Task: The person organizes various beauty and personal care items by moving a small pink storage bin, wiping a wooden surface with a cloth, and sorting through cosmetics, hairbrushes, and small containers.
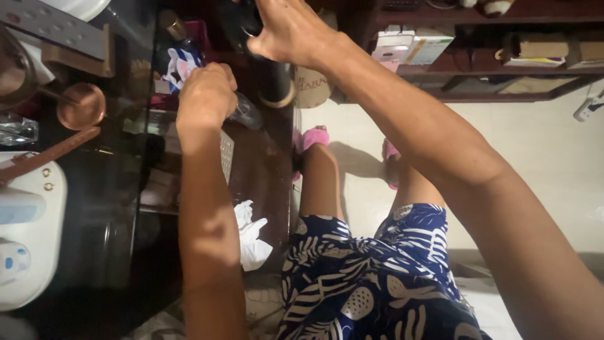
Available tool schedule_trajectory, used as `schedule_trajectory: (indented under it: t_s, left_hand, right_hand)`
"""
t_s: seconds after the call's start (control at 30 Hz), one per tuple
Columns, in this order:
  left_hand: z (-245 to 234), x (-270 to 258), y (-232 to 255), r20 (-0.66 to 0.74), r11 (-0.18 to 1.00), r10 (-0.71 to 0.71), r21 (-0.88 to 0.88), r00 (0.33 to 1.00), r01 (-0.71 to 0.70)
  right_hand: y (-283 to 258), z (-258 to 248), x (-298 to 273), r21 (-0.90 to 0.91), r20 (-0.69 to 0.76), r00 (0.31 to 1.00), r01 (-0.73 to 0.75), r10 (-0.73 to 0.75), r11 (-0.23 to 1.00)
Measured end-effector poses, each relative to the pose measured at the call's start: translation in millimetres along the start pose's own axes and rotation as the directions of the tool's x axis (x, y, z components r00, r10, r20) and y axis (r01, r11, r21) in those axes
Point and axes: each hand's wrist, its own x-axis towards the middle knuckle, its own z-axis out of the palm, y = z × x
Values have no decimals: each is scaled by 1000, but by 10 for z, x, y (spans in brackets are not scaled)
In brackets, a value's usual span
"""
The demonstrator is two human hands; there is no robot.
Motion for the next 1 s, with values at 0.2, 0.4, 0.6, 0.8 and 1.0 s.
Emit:
schedule_trajectory:
  t_s: [0.2, 0.4, 0.6, 0.8, 1.0]
  left_hand:
    - [40, -42, -226, -32, 997, 69, 21, 997, -68]
    - [-21, -234, -106, 24, 997, -73, -16, 997, 74]
    - [-237, -196, 112, 147, 994, -104, 62, 984, 96]
    - [-253, -274, 105, 92, 998, -40, 61, 995, 35]
    - [-146, -287, 50, -13, 998, 66, -3, 998, -66]
  right_hand:
    - [-162, 317, 330, -35, 183, 964, -191, 195, 981]
    - [-234, 536, 493, -55, 275, 945, -165, 174, 985]
    - [-174, 557, 510, -67, 222, 963, -142, 154, 988]
    - [-171, 565, 482, -65, 83, 993, 90, -84, 994]
    - [-345, 456, 531, -100, 325, 897, -282, 299, 954]
